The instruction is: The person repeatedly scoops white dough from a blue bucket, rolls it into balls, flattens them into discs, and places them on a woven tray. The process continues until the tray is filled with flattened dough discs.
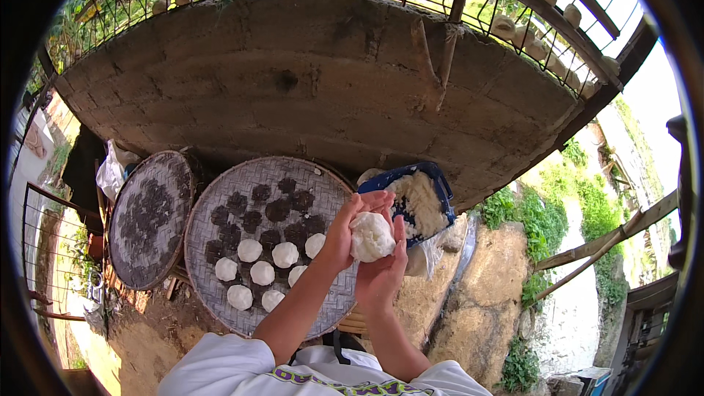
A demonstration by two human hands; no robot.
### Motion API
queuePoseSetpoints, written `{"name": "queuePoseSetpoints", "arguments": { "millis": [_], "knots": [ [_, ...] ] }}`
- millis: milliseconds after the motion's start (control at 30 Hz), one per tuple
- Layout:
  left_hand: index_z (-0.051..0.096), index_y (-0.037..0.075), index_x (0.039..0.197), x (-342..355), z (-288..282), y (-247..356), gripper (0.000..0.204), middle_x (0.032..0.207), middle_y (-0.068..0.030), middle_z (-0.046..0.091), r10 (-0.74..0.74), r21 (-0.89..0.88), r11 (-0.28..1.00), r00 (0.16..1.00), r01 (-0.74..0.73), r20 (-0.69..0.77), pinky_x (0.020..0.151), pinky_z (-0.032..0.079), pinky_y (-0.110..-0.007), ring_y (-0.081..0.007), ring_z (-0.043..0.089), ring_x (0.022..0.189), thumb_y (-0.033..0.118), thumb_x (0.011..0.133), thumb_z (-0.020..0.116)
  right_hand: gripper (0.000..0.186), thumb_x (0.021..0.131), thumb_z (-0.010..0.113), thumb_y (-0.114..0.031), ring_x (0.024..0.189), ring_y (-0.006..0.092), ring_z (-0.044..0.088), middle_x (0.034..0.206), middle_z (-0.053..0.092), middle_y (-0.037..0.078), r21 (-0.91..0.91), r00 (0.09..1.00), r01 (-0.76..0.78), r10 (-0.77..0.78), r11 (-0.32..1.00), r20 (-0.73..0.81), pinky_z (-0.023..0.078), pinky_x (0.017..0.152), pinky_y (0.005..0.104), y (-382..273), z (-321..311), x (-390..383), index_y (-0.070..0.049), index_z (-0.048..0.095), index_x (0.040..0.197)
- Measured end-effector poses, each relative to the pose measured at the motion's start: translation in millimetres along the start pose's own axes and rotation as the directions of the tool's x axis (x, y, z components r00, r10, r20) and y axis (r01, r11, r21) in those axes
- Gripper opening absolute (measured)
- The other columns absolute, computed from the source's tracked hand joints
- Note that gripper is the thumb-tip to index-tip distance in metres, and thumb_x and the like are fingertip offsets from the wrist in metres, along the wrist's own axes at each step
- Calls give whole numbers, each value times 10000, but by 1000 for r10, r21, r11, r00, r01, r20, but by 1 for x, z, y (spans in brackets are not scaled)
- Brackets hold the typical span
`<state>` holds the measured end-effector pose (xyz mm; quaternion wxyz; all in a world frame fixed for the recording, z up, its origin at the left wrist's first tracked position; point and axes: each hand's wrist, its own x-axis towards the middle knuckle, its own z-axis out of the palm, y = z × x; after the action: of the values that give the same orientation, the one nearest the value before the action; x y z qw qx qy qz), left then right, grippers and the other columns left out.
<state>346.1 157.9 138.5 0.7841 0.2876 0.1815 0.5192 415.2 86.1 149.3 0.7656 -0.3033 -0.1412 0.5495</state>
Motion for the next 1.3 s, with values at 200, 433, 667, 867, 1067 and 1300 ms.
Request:
{"name": "queuePoseSetpoints", "arguments": {
  "millis": [200, 433, 667, 867, 1067, 1300],
  "knots": [
    [580, 79, 1395, -48, 0, 65, 572, 1527, -173, 489, 301, 691, 665, 948, -284, 101, 1170, 332, -380, -255, 464, 1398, 522, 1081, 399, 554, 1061, 389, -445, 1277, 347, 586, 1450, 544, 181, 247, 893, -437, 450, 865, 3, 462, 1109, 506, 22, 23, -22, -99, 437, 1491],
    [414, 38, 1487, -160, -26, 98, 672, 1538, -151, 461, -70, -224, 974, 981, 28, -183, 1180, 373, -440, -268, 402, 1458, 563, 1072, 363, 689, 1061, 420, -551, 1466, 326, 393, 1549, 437, 179, -174, 967, 169, -129, 970, 220, 366, 1187, 483, 76, 63, -124, -20, 403, 1500],
    [447, 41, 1445, -167, -67, 111, 659, 1530, -140, 463, 168, 30, 985, 926, -167, -337, 1129, 419, -421, -252, 468, 1397, 573, 1061, 382, 566, 1084, 431, -476, 1109, 226, 658, 1264, 652, 163, -255, 999, 42, -47, 966, -15, 559, 907, 347, 107, 104, -146, 11, 570, 1337],
    [526, 133, 1388, -231, -96, 148, 558, 1327, -64, 622, -367, -545, 751, 922, 373, 125, 1084, 453, -451, -277, 598, 1245, 560, 1070, 357, 553, 1065, 508, -451, 1189, 285, 635, 1259, 674, 167, -571, 776, 617, -298, 542, 556, 495, 1017, 418, 111, 98, -169, 53, 681, 1212],
    [454, 134, 1491, -228, -107, 159, 656, 1545, -144, 460, -368, -292, 904, 917, 313, -157, 1127, 420, -457, -289, 513, 1373, 599, 1031, 415, 545, 1063, 490, -433, 1180, 290, 626, 1253, 649, 154, -237, 997, -3, -16, 972, -76, 486, 1045, 443, 146, 95, -175, 6, 561, 1379],
    [442, 111, 1486, -261, -135, 148, 705, 1524, -134, 458, -298, -439, 854, 954, 279, 27, 1105, 457, -449, -292, 573, 1292, 628, 1007, 434, 532, 1054, 454, -403, 1333, 255, 532, 1416, 571, 183, -652, 895, 447, -302, 613, 329, 388, 1149, 406, 163, 91, -211, 21, 596, 1341]
  ]
}}
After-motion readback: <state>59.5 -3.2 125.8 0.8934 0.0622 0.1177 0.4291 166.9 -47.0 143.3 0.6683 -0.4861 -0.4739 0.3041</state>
